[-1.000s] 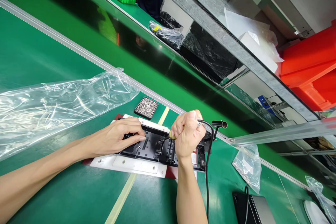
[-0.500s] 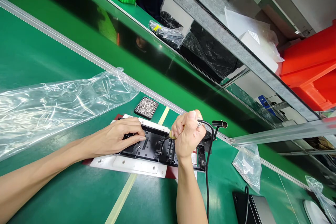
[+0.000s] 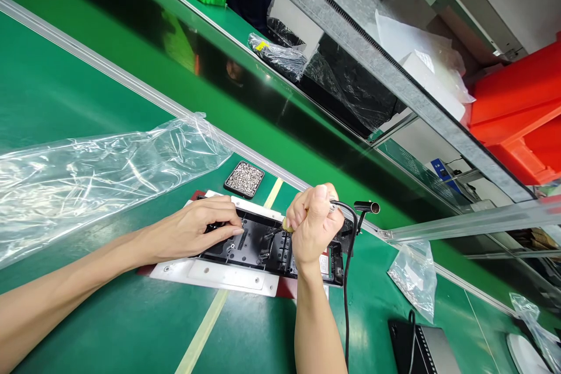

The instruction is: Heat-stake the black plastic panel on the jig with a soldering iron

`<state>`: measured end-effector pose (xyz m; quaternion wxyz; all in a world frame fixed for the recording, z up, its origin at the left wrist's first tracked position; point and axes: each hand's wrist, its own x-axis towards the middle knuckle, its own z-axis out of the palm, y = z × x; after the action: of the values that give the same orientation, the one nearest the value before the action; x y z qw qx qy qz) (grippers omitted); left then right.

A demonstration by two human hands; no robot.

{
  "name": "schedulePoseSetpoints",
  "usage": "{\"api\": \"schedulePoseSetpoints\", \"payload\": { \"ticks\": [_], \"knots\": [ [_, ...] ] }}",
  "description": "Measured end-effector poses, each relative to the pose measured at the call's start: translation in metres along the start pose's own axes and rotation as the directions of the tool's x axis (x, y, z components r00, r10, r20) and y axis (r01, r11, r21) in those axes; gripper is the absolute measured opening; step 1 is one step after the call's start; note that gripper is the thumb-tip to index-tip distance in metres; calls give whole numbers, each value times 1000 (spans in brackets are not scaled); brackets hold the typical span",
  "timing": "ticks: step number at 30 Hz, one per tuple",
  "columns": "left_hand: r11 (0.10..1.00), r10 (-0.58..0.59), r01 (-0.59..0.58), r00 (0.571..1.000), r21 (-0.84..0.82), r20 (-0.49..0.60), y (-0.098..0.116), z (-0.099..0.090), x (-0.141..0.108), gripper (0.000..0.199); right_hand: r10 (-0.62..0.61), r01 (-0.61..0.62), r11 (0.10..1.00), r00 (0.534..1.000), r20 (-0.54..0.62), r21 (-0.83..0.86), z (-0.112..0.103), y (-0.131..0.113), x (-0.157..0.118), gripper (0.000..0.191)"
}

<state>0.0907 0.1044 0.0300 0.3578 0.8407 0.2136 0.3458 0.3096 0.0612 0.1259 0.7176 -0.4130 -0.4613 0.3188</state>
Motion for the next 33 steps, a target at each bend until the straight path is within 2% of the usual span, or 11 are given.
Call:
{"api": "schedulePoseSetpoints", "payload": {
  "ticks": [17,22,33],
  "knots": [
    [1000,-20,20,1000,-2,7,1,0,1,35,8,-8,998,1000,-13,-54,0,-1,-1,68],
    [1000,-4,4,1000,-10,-5,0,0,-1,31,5,-6,998,1000,-14,-59,0,0,0,67],
    [1000,4,-4,1000,-28,-12,1,0,0,29,-9,9,1000,1000,-5,19,0,0,-1,65]
  ]
}}
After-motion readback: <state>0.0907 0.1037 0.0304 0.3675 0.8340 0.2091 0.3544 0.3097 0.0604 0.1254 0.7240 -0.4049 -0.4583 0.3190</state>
